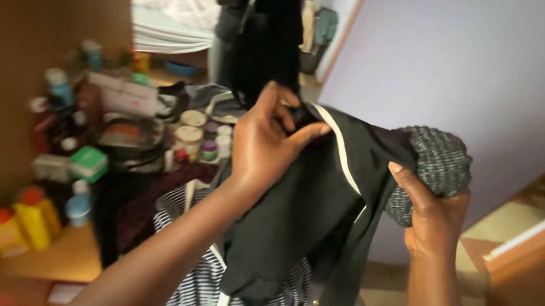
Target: The person picks up a striped dress and a black jacket, places them on a hanger, and hangs them in a closet. They then use a lint brush to clean a plaid shirt on a table.
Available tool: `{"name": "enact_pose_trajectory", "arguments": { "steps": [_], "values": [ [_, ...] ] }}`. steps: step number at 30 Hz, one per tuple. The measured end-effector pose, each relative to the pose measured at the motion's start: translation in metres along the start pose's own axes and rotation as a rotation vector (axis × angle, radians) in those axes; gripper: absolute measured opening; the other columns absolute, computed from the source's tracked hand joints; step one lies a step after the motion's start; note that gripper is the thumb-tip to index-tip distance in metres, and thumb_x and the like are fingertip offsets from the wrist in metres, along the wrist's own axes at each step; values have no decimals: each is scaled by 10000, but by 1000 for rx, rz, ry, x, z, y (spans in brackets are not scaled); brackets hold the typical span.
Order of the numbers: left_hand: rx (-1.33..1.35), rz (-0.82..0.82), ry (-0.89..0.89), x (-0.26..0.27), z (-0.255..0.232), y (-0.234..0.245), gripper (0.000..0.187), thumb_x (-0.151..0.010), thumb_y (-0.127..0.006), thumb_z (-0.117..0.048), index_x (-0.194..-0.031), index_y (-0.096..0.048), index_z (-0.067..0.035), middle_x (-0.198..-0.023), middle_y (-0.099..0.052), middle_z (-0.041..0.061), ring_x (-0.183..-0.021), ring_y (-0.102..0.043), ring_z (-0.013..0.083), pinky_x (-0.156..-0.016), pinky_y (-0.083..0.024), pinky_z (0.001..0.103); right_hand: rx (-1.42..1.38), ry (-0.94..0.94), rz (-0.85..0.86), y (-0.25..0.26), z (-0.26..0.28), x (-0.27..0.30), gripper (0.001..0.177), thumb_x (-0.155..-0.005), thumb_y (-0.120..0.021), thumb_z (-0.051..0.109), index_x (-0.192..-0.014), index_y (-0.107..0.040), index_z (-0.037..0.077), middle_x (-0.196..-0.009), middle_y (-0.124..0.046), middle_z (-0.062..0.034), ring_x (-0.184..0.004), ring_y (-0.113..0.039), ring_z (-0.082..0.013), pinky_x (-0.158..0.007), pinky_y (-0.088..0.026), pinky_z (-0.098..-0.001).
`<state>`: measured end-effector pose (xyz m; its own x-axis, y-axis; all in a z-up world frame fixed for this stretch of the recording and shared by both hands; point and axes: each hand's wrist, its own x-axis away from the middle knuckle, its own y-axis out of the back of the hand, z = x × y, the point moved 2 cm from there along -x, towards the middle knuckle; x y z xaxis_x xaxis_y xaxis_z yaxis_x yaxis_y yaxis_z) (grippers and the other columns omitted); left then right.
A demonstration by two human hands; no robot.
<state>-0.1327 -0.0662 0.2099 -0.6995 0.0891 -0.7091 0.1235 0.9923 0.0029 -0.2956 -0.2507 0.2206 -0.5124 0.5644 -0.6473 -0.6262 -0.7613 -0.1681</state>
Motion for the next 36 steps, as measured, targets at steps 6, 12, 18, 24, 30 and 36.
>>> {"name": "enact_pose_trajectory", "arguments": {
  "steps": [6, 12, 18, 24, 30, 36],
  "values": [
    [-87, -13, -346, -8, 7, 22, 179, -851, -792, -147, -974, -665, -120, -890, -680, 74, -737, -654, 155, -680, -512, 306, -139, -100, 47, -43, -2, 10, 358, -807, -798, -56, -1148, -711, 11, -1120, -727, -57, -985, -703, -153, -914, -581, -306],
    [356, 658, 52, -21, 73, 44, 204, -974, -714, -253, -924, -695, -56, -921, -691, -11, -846, -583, 37, -770, -475, 251, -276, -213, -81, -58, -9, -8, 365, -774, -807, 49, -1125, -715, 15, -1084, -749, -75, -952, -737, -206, -888, -622, -355],
    [116, 835, 291, -34, 87, 119, 265, -952, -789, -311, -841, -731, -78, -774, -658, -48, -737, -555, 55, -692, -449, 269, -412, -124, -168, -65, 4, -51, 282, -842, -801, 52, -1114, -740, 9, -1097, -755, -91, -969, -752, -219, -903, -638, -360],
    [-107, 404, 8, -123, 54, 191, 132, -745, -796, -119, -807, -683, -90, -738, -716, 11, -660, -638, 95, -622, -549, 336, -230, 157, -173, -75, 19, -59, 252, -862, -845, -17, -1097, -755, -6, -1125, -765, -90, -972, -747, -219, -917, -638, -358],
    [-252, 27, -278, -179, 17, 185, 149, -849, -704, -127, -787, -625, -17, -697, -640, 118, -655, -612, 228, -627, -502, 398, 136, -38, -55, -69, -8, 0, 389, -758, -860, 82, -1116, -709, 66, -1081, -733, -47, -889, -716, -187, -772, -607, -368],
    [594, 398, 314, -176, 47, 105, 347, -1012, -504, -257, -1292, -582, -68, -1137, -729, 99, -1038, -691, 226, -890, -566, 367, 357, -619, 235, -92, -95, 125, 615, -673, -876, 303, -1234, -711, 111, -1031, -759, -111, -887, -715, -191, -813, -570, -370]
  ]
}}
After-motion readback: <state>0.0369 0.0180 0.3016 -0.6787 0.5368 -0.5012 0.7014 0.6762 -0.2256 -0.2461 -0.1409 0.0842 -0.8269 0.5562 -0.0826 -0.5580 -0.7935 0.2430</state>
